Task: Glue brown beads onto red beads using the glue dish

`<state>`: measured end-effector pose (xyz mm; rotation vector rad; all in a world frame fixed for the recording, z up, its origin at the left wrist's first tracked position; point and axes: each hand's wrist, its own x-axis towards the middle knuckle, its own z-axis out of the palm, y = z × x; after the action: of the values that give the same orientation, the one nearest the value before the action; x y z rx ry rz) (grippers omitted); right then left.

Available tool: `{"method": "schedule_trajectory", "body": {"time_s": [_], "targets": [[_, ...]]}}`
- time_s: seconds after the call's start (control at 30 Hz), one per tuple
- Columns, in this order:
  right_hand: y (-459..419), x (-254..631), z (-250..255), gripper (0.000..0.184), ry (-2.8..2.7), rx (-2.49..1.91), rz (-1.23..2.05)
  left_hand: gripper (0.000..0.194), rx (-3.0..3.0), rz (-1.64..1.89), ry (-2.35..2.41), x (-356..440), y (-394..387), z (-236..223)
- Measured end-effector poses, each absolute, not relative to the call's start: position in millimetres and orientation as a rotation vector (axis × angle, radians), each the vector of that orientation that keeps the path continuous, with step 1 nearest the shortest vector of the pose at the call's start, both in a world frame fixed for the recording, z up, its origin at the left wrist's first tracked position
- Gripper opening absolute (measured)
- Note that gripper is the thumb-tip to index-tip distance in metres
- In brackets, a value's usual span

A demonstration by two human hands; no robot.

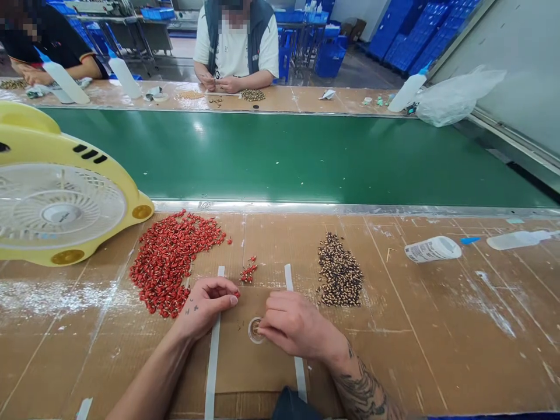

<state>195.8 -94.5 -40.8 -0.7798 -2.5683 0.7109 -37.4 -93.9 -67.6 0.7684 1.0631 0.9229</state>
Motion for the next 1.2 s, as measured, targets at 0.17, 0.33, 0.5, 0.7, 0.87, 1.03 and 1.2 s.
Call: {"method": "schedule_trajectory", "body": {"time_s": [0.17, 0.33, 0.5, 0.7, 0.87, 1.03, 1.2], "targets": [[-93.8, 194.1, -40.9, 0.026, -2.550, -0.804, 0.737, 0.010, 0.770, 0.895, 1.046, -32.5, -97.2, -65.5], [-91.3, 206.5, -33.4, 0.021, -2.385, -0.826, 0.990, 0.010, 0.833, 0.847, 1.113, -29.8, -97.0, -63.2], [-95.9, 210.7, -35.6, 0.016, -1.877, -0.996, 0.974, 0.009, 0.868, 0.835, 1.141, -28.1, -97.6, -64.7], [-99.8, 192.3, -41.4, 0.011, -1.792, -1.055, 0.851, 0.011, 0.854, 0.815, 1.141, -26.0, -97.5, -62.0], [-97.8, 186.9, -40.2, 0.014, -1.842, -1.086, 0.834, 0.012, 0.868, 0.816, 1.118, -26.6, -96.7, -57.2], [-97.7, 185.9, -37.9, 0.014, -1.881, -1.071, 0.786, 0.015, 0.869, 0.798, 1.103, -27.6, -97.3, -57.1], [-98.4, 184.9, -38.9, 0.015, -1.923, -1.067, 0.741, 0.015, 0.837, 0.800, 1.107, -28.1, -98.1, -61.8]]}}
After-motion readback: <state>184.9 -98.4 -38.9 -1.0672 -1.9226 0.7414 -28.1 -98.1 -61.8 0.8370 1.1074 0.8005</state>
